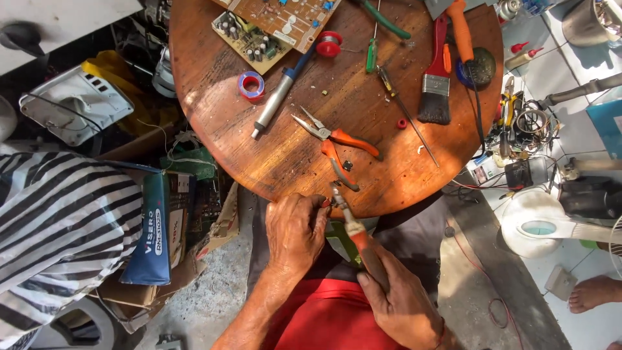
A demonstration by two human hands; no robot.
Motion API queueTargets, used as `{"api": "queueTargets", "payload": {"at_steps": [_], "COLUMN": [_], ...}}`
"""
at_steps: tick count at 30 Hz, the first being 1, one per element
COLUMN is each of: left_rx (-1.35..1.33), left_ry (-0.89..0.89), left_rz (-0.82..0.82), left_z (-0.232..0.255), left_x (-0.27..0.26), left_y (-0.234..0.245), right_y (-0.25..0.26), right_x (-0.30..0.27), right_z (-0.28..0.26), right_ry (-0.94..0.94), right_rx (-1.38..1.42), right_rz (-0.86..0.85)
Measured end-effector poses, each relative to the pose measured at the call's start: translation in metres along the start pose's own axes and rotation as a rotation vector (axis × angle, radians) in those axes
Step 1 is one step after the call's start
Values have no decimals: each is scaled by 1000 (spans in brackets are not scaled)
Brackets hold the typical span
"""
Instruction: The person uses pliers to strip the insulation from a small red wire and then twists the exposed metal strands with their fingers. The work is performed on a cluttered wooden table with various tools and electronic components.
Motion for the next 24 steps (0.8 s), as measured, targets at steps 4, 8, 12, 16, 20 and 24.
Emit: {"api": "queueTargets", "payload": {"at_steps": [4, 8, 12, 16, 20, 24], "left_rx": [-22, -26, -489, -902, -1143, -1193], "left_ry": [-53, 47, 168, 362, 526, 628], "left_rz": [20, -14, 49, -24, 2, -30], "left_z": [7, 2, 8, 9, 2, 5], "left_x": [2, 0, -1, -6, -13, -15], "left_y": [7, 7, 20, 17, 17, 21], "right_y": [2, 25, 67, 116, 117, 117], "right_x": [2, 4, 10, 59, 89, 72], "right_z": [7, -10, 11, -3, 18, -4], "right_ry": [-73, 80, 64, 164, 293, 365], "right_rx": [25, 88, -355, -961, -1044, -891], "right_rz": [-46, 9, 372, 602, 728, 779]}}
Point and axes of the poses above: each hand's wrist, its own x-axis towards the middle knuckle, its own y-axis out of the back of the hand, z = x × y, the point moved 7 cm from there along x, towards the middle knuckle, and after that the axes turned 10 degrees about -x, right-handed, at the moved point
